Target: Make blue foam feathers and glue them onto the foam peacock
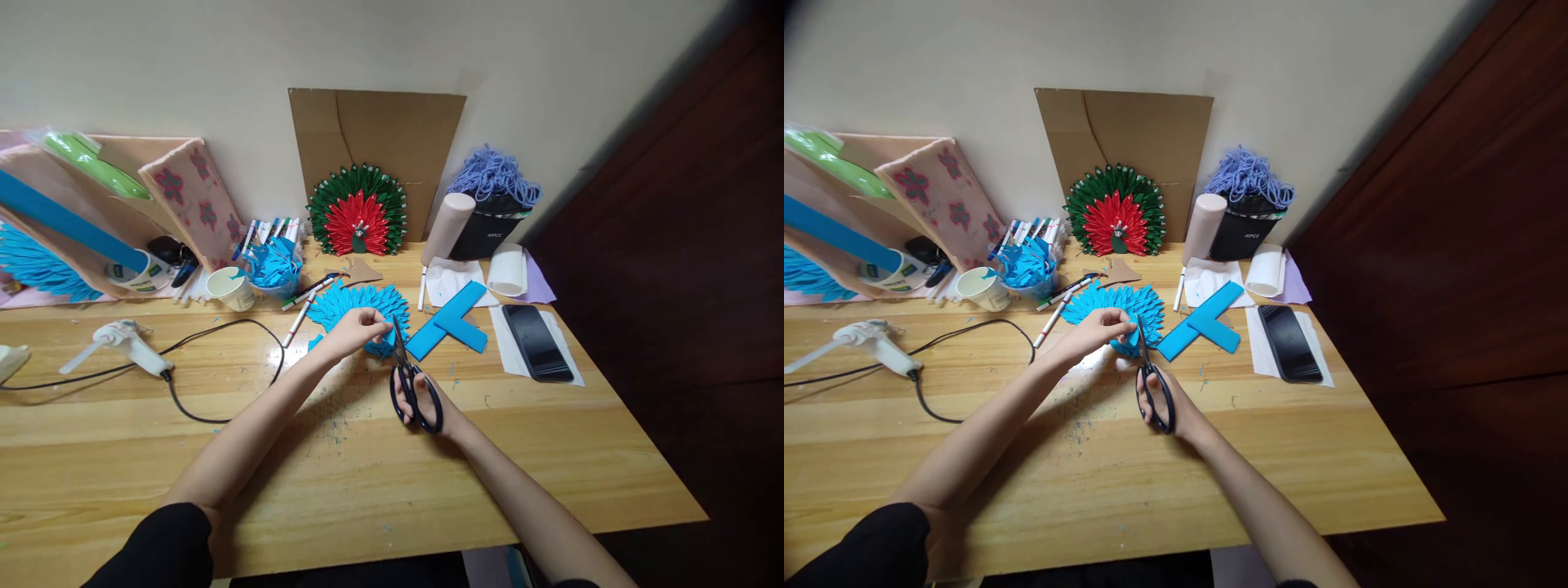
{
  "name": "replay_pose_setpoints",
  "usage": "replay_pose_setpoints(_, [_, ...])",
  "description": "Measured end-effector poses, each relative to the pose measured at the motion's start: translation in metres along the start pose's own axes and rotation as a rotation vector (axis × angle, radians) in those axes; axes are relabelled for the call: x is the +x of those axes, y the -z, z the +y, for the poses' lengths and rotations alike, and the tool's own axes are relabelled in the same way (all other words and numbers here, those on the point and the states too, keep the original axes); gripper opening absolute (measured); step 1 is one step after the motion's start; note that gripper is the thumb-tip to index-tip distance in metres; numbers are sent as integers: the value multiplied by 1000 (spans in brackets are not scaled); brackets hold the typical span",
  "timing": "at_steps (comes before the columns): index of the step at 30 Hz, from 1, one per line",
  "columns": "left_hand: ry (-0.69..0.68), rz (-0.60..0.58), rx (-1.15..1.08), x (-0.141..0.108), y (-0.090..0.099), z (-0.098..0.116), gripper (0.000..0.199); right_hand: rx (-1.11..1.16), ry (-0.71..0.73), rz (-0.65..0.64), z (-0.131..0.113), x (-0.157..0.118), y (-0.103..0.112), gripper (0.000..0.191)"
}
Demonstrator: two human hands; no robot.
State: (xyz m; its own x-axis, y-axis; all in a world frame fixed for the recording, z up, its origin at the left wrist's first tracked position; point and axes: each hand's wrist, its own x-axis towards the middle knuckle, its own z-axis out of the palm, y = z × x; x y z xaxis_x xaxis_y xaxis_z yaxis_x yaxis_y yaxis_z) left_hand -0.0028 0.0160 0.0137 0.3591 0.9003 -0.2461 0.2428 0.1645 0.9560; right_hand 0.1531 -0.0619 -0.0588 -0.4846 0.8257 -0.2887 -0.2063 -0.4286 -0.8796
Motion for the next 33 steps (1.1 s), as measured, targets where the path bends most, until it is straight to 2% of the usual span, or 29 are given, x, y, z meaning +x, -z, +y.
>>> replay_pose_setpoints(4, [-1,-22,28,-1,1,1,20,-84,51,-8,2,-1,2,67])
replay_pose_setpoints(8, [1,-53,45,-1,2,1,21,-135,39,6,3,-1,2,69])
replay_pose_setpoints(17, [0,-68,54,1,5,-4,21,-5,-41,-6,3,3,3,65])
replay_pose_setpoints(25, [-23,-126,56,3,11,-9,23,-84,1,95,5,3,1,57])
replay_pose_setpoints(29, [7,-269,111,1,25,-7,23,-88,-1,130,4,3,-1,58])
replay_pose_setpoints(33, [137,-420,308,-8,57,-8,19,-29,-23,91,4,3,-1,58])
